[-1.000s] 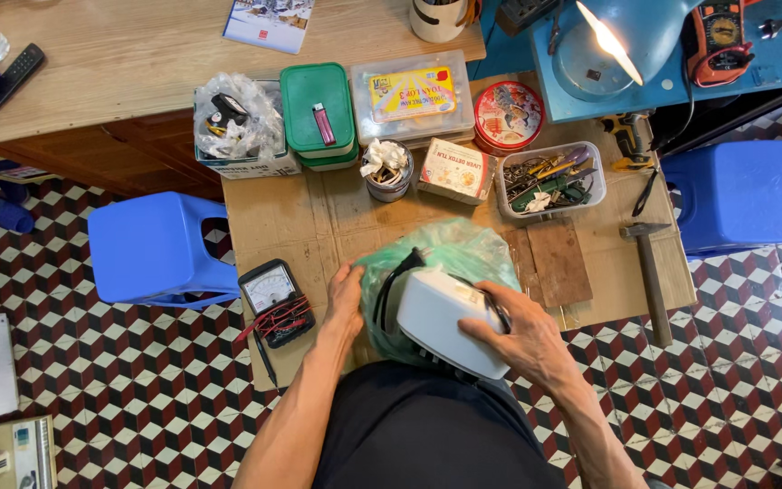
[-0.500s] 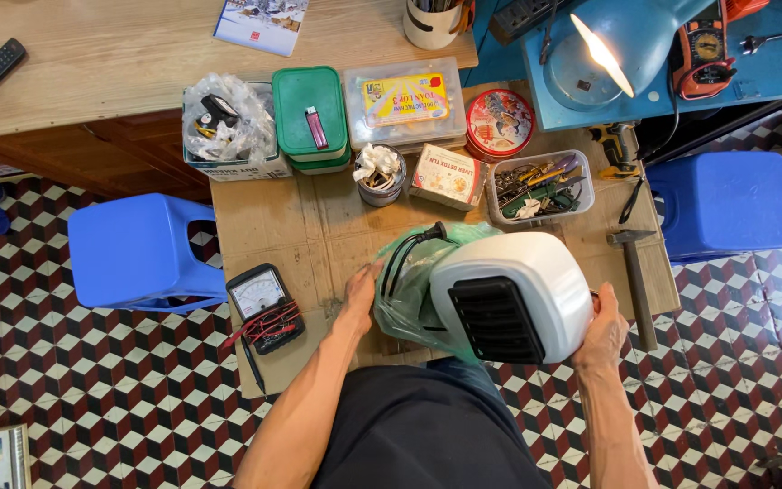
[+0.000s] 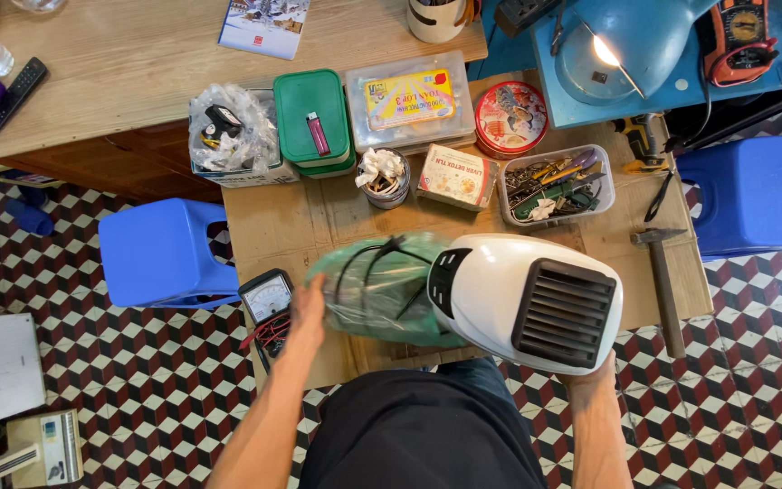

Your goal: The person unpacks a white portable heater from a plastic bag and places it on a workbench. They then use a screwdriver to remove screws from the heater's casing, wipe the surface with a cloth, and continue disassembling the unit.

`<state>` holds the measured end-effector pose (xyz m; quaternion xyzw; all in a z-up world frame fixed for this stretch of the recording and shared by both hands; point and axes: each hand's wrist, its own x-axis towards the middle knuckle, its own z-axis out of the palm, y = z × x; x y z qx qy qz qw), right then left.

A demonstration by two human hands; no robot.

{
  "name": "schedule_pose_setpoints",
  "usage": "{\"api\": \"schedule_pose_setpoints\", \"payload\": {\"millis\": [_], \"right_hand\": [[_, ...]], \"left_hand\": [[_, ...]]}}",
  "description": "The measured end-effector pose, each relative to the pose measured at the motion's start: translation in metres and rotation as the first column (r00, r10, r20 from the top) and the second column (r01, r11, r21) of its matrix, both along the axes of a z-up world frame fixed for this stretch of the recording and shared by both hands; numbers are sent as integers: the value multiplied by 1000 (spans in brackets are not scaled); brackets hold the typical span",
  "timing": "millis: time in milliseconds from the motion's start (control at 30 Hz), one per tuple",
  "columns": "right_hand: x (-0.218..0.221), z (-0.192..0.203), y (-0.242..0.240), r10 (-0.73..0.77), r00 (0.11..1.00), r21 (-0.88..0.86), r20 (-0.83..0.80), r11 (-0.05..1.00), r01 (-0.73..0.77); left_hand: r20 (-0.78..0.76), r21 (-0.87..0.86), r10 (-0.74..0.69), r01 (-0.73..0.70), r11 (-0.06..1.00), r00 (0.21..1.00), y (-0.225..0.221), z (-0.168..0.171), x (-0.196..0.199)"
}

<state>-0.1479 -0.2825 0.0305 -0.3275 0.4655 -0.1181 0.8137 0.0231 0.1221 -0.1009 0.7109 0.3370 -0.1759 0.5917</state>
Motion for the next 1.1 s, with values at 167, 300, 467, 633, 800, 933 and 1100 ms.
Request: {"api": "schedule_pose_setpoints", "payload": {"millis": [167, 300, 467, 633, 800, 933, 1100], "right_hand": [[-20, -44, -27, 115, 993, -70, 14, 991, -114], [-23, -102, -64, -5, 992, 54, -127, 998, 12], [-18, -145, -89, -57, 975, 131, -215, 988, 87], [-7, -152, -90, -12, 977, 81, -215, 996, 30], [-2, -148, -91, 82, 989, 41, -124, 996, -78], [-7, -120, -75, 139, 978, -188, -157, 968, -168], [15, -17, -2, -43, 970, -886, -238, 418, -199]], "left_hand": [[420, 46, 197, -237, 970, 886, 64, 114, 49], [602, 139, 54, -172, 975, 796, 65, 194, 76], [842, -156, 265, -257, 954, 471, 105, 264, 108], [896, -181, 316, -393, 901, 311, 177, 322, 114], [905, -200, 315, -366, 909, 286, 193, 351, 119], [925, -190, 259, -252, 949, 277, 183, 383, 119], [940, -213, 218, -49, 976, 264, 132, 406, 110]]}}
